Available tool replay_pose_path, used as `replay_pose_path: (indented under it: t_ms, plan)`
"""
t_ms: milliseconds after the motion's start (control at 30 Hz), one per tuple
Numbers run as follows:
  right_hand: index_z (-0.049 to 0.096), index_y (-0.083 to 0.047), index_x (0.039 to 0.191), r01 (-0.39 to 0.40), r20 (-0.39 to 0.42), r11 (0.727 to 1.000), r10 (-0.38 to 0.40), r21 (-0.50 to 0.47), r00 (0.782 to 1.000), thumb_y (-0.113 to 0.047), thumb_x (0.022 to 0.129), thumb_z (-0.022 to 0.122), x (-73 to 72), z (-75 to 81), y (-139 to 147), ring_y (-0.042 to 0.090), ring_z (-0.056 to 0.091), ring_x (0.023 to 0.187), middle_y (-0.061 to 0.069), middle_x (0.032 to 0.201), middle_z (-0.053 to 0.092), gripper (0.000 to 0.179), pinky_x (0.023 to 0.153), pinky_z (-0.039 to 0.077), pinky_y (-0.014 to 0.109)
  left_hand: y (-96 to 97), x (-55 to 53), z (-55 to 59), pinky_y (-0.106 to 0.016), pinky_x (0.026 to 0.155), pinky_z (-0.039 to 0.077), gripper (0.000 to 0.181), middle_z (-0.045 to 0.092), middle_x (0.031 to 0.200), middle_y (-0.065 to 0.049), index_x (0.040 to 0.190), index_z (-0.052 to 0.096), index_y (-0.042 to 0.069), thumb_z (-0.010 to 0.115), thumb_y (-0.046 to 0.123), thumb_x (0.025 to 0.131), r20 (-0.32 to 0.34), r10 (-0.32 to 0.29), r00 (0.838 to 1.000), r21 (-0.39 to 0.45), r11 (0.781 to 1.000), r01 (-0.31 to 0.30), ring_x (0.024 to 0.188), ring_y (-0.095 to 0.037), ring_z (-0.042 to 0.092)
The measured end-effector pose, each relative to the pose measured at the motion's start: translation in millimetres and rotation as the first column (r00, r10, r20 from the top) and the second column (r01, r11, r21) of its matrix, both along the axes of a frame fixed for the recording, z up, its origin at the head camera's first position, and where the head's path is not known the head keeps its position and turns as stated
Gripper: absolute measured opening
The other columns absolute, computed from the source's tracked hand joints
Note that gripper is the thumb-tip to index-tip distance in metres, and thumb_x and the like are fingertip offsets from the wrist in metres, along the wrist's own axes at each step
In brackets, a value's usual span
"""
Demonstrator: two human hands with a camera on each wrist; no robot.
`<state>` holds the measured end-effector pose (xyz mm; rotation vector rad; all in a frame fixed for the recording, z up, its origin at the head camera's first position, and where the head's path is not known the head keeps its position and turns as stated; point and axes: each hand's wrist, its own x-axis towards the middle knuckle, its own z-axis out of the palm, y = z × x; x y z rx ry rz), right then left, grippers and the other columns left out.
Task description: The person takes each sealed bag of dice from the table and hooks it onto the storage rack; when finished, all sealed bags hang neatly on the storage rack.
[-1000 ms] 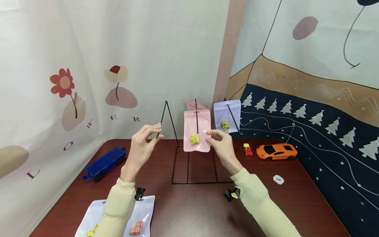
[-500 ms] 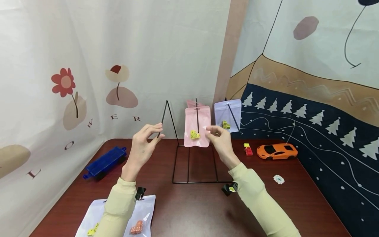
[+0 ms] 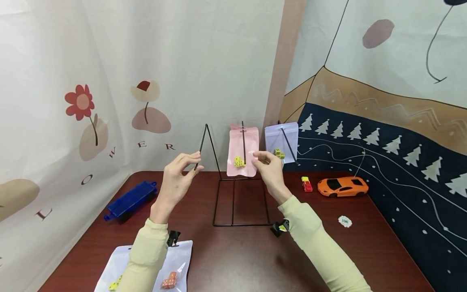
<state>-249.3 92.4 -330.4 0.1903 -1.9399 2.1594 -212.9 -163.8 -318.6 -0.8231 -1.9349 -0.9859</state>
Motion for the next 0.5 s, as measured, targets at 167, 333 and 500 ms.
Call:
replay_pose_path:
  t_ms: [167, 333, 500]
  plan:
    - [0.062, 0.011, 0.104, 0.009, -0.007, 1.000, -0.009, 0.006, 1.000, 0.007, 0.086, 0.062, -5.3, -1.7, -2.4, 0.006, 0.058, 0.075, 0.009, 0.096, 0.063, 0.019, 0.060, 0.052, 0.017, -0.2, 0.6, 0.4, -0.026, 0.092, 0.049, 0.020, 0.064, 0.107, -0.010, 0.098, 0.069, 0.002, 0.075, 0.001, 0.078, -0.002, 0.002, 1.000, -0.004, 1.000, -0.002, 0.109, -0.019, 0.060]
    - [0.059, 0.014, 0.110, -0.005, -0.004, 1.000, 0.005, 0.010, 1.000, 0.007, 0.087, 0.061, -10.3, -3.6, -3.3, 0.006, 0.057, 0.076, 0.004, 0.094, 0.061, 0.024, 0.061, 0.052, 0.017, 0.3, 2.0, 1.3, -0.027, 0.093, 0.049, 0.019, 0.064, 0.107, -0.009, 0.097, 0.069, 0.002, 0.074, 0.002, 0.079, 0.016, 0.009, 1.000, -0.010, 1.000, -0.009, 0.110, -0.019, 0.060]
    - [0.058, 0.014, 0.114, -0.027, 0.010, 0.999, 0.027, -0.017, 1.000, 0.007, 0.090, 0.059, -12.2, -6.0, -2.6, 0.006, 0.059, 0.077, 0.008, 0.099, 0.060, 0.025, 0.064, 0.054, 0.018, 0.3, 2.0, 1.5, -0.027, 0.092, 0.049, 0.019, 0.064, 0.108, -0.010, 0.098, 0.069, 0.002, 0.074, 0.003, 0.080, 0.030, 0.017, 0.999, -0.013, 1.000, -0.017, 0.110, -0.020, 0.060]
